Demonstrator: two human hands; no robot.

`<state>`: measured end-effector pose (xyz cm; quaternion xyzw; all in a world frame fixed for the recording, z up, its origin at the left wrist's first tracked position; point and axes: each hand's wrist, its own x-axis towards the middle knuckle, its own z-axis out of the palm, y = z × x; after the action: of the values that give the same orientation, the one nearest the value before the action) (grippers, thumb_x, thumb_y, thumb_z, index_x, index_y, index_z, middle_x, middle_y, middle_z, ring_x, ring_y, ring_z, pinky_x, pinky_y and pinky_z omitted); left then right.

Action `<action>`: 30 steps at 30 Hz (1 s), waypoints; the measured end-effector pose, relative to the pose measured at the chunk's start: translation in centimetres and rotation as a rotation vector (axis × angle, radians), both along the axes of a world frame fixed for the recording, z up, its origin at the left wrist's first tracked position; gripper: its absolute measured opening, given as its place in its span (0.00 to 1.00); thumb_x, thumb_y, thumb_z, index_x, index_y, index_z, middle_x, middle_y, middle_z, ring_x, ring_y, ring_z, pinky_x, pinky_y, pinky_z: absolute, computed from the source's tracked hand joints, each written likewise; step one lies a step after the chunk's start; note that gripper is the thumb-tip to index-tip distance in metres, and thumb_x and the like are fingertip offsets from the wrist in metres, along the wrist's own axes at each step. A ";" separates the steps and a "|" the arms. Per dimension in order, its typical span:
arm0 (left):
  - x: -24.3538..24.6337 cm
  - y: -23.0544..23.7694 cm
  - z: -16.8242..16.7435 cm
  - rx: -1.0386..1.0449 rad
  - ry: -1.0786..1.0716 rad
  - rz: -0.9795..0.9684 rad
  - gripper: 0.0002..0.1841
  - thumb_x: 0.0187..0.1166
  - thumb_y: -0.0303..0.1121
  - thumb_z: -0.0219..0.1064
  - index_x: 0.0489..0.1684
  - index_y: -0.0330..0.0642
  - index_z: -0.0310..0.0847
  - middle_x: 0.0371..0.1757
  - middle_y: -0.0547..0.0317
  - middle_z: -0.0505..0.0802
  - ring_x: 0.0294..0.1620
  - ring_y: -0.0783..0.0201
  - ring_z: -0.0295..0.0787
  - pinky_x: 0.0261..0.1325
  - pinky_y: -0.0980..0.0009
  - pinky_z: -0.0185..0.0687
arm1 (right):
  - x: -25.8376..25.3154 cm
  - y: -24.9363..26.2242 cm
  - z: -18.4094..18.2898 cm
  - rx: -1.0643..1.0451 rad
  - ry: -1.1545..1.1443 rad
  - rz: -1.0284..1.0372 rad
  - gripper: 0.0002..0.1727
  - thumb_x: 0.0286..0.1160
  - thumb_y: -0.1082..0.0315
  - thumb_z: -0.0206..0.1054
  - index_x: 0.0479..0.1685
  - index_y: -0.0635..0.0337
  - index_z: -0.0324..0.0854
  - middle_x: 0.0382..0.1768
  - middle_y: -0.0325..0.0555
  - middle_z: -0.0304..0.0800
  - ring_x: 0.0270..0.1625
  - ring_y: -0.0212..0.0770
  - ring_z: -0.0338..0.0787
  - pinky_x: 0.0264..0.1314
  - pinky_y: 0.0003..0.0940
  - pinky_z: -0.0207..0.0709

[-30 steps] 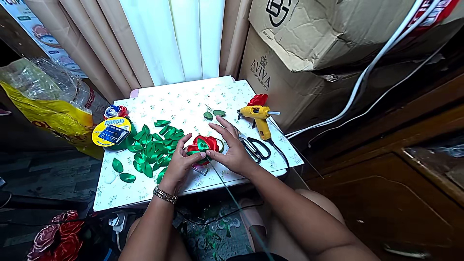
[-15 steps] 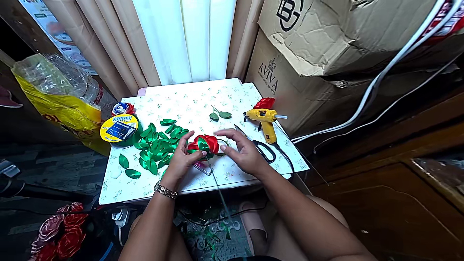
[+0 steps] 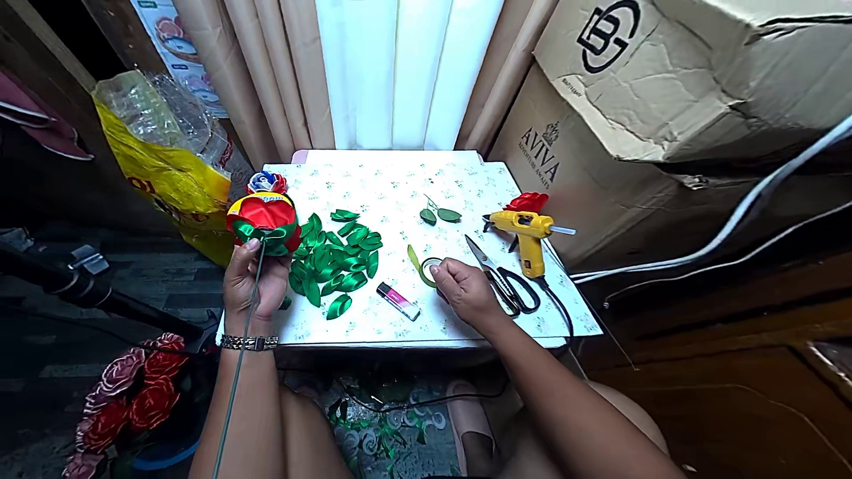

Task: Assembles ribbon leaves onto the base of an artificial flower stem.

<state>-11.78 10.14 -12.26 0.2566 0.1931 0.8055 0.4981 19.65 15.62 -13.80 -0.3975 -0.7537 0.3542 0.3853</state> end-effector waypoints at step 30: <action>0.5 0.0 0.1 -0.014 -0.016 0.015 0.07 0.82 0.37 0.61 0.50 0.54 0.82 0.55 0.61 0.91 0.61 0.63 0.89 0.67 0.62 0.84 | -8.2 10.9 3.2 -0.234 -0.605 0.136 0.14 0.87 0.71 0.60 0.63 0.63 0.86 0.62 0.59 0.86 0.59 0.52 0.87 0.67 0.52 0.76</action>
<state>-11.30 10.11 -12.20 0.2454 0.1967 0.8098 0.4953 11.47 26.48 -10.57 -0.4751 -0.8130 0.3292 0.0710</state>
